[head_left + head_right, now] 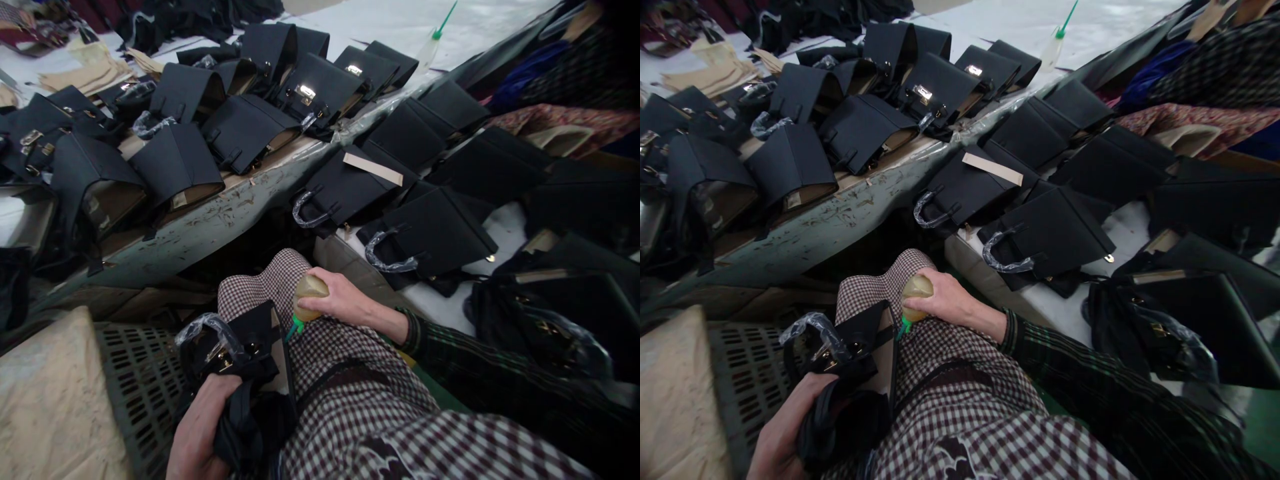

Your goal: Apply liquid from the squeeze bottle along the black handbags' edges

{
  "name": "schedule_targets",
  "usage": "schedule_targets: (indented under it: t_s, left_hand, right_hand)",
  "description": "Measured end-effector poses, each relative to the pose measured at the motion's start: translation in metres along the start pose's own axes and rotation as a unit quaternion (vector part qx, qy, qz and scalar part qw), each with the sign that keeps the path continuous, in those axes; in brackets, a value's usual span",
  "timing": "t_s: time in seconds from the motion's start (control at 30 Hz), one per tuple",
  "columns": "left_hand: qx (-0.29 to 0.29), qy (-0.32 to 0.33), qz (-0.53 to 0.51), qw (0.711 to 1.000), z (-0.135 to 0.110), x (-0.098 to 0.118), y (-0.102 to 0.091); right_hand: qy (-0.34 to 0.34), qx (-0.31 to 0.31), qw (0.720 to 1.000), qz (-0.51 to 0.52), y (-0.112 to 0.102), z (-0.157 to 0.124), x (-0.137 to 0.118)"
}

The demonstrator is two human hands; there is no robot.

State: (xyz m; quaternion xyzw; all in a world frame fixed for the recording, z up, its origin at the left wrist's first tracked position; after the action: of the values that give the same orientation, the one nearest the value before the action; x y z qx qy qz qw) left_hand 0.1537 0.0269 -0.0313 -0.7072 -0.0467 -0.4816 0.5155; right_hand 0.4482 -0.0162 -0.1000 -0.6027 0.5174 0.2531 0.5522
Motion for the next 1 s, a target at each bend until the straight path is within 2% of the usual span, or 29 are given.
schedule_targets:
  t_s: [0.27,0.47,0.6,0.7,0.83,0.93,1.0]
  left_hand:
    - [-0.027,0.033,-0.039,0.998,-0.006,0.0,0.01]
    - [-0.112,0.075,-0.013,0.991,0.0,0.001,0.006]
    - [-0.104,0.079,-0.005,0.991,0.002,0.001,0.002]
    - [-0.106,0.074,-0.006,0.992,0.003,0.004,0.004]
    - [-0.093,0.068,-0.026,0.993,0.003,0.01,0.007]
    - [-0.061,0.049,-0.048,0.996,0.003,0.008,0.006]
    - [-0.077,0.059,-0.041,0.994,0.003,0.005,0.007]
  right_hand:
    - [0.072,-0.086,0.986,0.12,0.0,-0.018,-0.006]
    - [0.09,-0.138,0.965,0.204,0.005,-0.042,-0.013]
    - [0.109,-0.156,0.954,0.231,0.01,-0.054,-0.013]
    - [0.106,-0.137,0.964,0.204,0.006,-0.052,-0.01]
    - [0.055,-0.046,0.992,0.107,-0.007,-0.035,-0.005]
    - [0.015,-0.008,0.998,0.054,-0.008,-0.025,0.0]
    - [-0.002,0.009,1.0,0.028,-0.005,-0.022,0.004]
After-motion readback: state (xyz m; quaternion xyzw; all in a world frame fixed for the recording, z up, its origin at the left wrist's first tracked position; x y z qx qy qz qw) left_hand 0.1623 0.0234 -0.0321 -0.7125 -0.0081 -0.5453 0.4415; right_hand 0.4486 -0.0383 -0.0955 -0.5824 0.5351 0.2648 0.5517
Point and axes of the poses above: each hand's wrist, its own z-axis towards the middle knuckle, its own y-axis out of the palm, x = y × z, the point moved 6 cm from there along z, towards the middle knuckle, and after that the axes turned 2 degrees about -y, right-handed, at the moved point
